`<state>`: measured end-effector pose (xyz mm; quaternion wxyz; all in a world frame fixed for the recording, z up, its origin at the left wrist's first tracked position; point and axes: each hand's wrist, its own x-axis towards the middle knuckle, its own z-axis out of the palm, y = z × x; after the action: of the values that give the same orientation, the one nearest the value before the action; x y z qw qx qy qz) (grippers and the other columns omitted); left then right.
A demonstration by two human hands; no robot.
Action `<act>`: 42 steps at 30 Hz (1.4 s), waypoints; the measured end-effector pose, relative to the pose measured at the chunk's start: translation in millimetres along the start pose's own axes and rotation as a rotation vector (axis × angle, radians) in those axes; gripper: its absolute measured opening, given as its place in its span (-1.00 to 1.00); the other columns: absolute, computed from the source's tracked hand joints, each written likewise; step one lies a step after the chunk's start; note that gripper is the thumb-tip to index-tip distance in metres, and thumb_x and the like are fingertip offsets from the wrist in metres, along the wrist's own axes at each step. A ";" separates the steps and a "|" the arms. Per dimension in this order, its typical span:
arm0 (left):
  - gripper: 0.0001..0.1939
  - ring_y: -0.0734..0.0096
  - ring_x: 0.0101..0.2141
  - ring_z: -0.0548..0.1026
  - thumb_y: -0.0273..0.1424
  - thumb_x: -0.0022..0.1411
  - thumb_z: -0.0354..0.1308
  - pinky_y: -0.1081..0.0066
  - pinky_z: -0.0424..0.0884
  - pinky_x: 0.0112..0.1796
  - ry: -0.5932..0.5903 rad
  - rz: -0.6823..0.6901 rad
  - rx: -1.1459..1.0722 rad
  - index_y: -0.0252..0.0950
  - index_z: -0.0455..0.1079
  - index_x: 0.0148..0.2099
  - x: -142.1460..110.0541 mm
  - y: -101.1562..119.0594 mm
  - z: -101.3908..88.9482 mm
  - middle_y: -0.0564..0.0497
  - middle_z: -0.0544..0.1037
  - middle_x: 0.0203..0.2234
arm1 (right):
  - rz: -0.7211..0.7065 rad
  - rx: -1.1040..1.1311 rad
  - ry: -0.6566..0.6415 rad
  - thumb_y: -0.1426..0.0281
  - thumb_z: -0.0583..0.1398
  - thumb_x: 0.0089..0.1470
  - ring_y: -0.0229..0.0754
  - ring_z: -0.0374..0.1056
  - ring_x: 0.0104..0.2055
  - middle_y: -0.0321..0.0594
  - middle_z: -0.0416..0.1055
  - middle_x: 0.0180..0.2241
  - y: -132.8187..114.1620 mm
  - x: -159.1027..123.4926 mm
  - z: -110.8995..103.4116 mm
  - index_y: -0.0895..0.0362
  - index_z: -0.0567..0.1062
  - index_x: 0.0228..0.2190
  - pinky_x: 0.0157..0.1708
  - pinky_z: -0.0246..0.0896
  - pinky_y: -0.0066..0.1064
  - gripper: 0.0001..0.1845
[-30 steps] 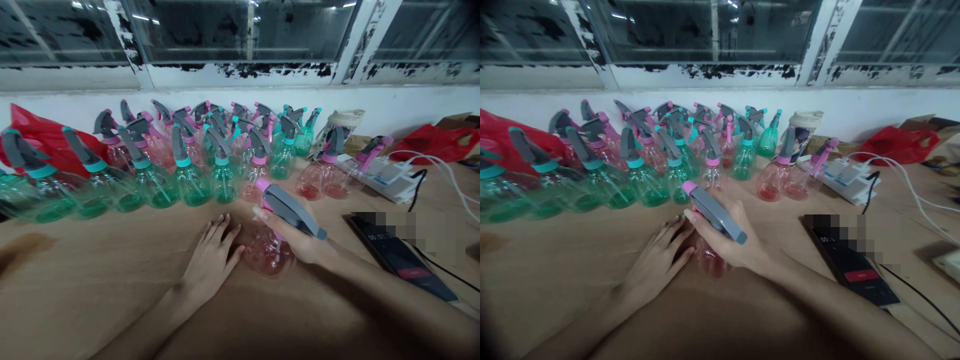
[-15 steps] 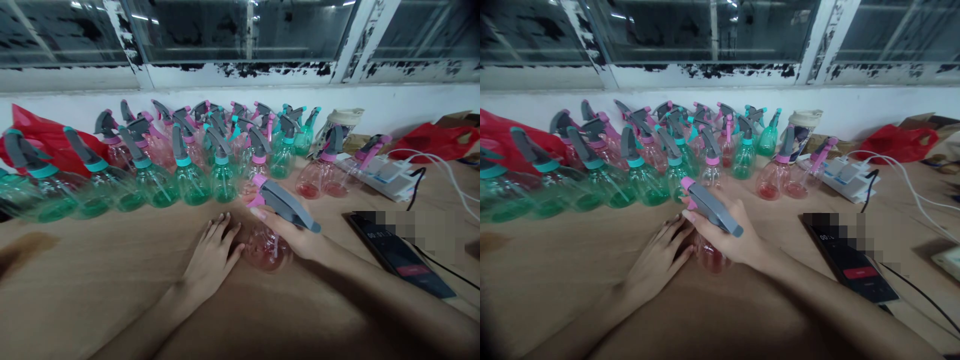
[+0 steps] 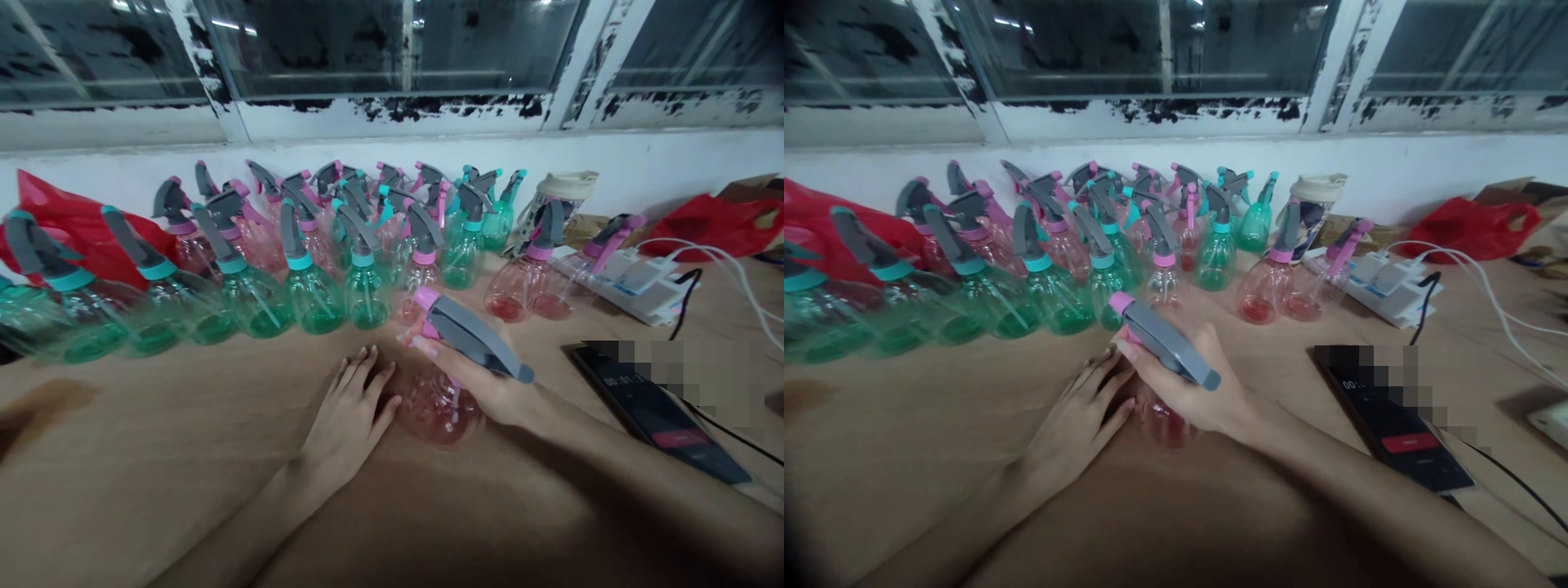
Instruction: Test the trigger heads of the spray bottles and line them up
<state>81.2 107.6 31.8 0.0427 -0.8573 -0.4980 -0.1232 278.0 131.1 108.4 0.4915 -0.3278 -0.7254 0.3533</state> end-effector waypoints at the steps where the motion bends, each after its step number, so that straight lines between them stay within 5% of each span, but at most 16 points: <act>1: -0.58 0.09 0.21 0.14 -0.29 0.38 -0.09 0.01 0.08 0.16 0.001 0.000 -0.002 -0.38 0.20 0.19 0.0 -0.2 -0.1 -0.24 0.23 0.19 | 0.008 0.003 -0.008 0.31 0.18 0.09 -0.23 0.42 -0.34 -0.30 0.47 -0.40 -0.7 -0.5 -0.5 0.08 0.47 -0.36 -0.26 0.32 -0.34 -0.88; 13: -0.59 0.07 0.19 0.18 -0.28 0.38 -0.11 -0.02 0.12 0.14 0.028 -0.006 -0.023 -0.36 0.20 0.18 -0.6 0.2 1.9 -0.22 0.26 0.17 | 0.021 0.041 -0.004 0.39 0.22 0.05 -0.37 0.24 -0.55 -0.45 0.29 -0.57 -2.2 -2.0 0.7 0.09 0.36 -0.47 -0.52 0.16 -0.48 -0.88; 20: -0.61 0.01 0.18 0.20 -0.33 0.35 -0.05 -0.03 0.20 0.09 0.051 -0.001 0.005 -0.40 0.22 0.16 -1.2 2.7 1.4 -0.26 0.28 0.15 | 0.013 0.048 -0.024 0.29 0.24 0.03 -0.22 0.44 -0.28 -0.31 0.50 -0.34 -5.0 -0.9 -1.0 0.07 0.43 -0.34 -0.23 0.31 -0.35 -0.85; 24: -0.62 0.00 0.18 0.20 -0.32 0.35 -0.05 -0.03 0.20 0.09 0.052 -0.005 0.004 -0.38 0.23 0.15 -1.4 1.8 2.3 -0.26 0.28 0.15 | 0.010 -0.013 0.038 0.25 0.28 -0.04 -0.18 0.45 -0.32 -0.29 0.51 -0.36 -1.3 -2.1 3.7 0.07 0.46 -0.30 -0.27 0.33 -0.31 -0.76; 29: -0.61 0.05 0.20 0.16 -0.32 0.35 -0.07 -0.03 0.15 0.12 0.075 0.003 0.004 -0.34 0.18 0.17 -2.3 -0.3 6.8 -0.23 0.22 0.20 | 0.041 -0.012 0.033 0.19 0.35 -0.15 -0.34 0.22 -0.59 -0.41 0.35 -0.58 1.1 -4.2 9.4 0.10 0.49 -0.33 -0.59 0.17 -0.46 -0.65; 35: -0.60 0.01 0.21 0.15 -0.38 0.33 -0.05 -0.05 0.13 0.13 0.037 0.004 0.021 -0.37 0.18 0.17 -1.4 -0.8 8.5 -0.26 0.20 0.21 | 0.057 -0.025 0.073 0.11 0.35 -0.19 -0.41 -0.02 -0.65 -0.50 0.11 -0.69 2.1 -8.3 16.5 0.13 0.42 -0.57 -0.67 -0.04 -0.48 -0.64; 39: -0.60 0.01 0.21 0.15 -0.38 0.31 -0.03 -0.04 0.14 0.12 0.046 -0.001 0.042 -0.37 0.21 0.17 -0.5 -1.6 9.1 -0.26 0.22 0.20 | 0.094 -0.095 0.039 0.09 0.34 -0.17 -0.36 0.10 -0.62 -0.46 0.17 -0.69 2.6 -12.9 13.8 0.10 0.28 -0.70 -0.59 0.09 -0.44 -0.55; 42: -0.61 0.00 0.20 0.16 -0.37 0.32 -0.01 -0.01 0.14 0.13 0.022 -0.006 0.037 -0.39 0.25 0.15 1.4 -0.9 4.8 -0.29 0.23 0.19 | 0.099 -0.181 -0.053 0.08 0.32 -0.15 -0.26 0.28 -0.50 -0.38 0.34 -0.58 -0.3 -19.2 5.7 0.09 0.35 -0.62 -0.43 0.25 -0.37 -0.61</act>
<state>81.9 110.1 27.5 0.0638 -0.8535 -0.5023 -0.1234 278.4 114.1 97.9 0.4223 -0.3967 -0.7500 0.3189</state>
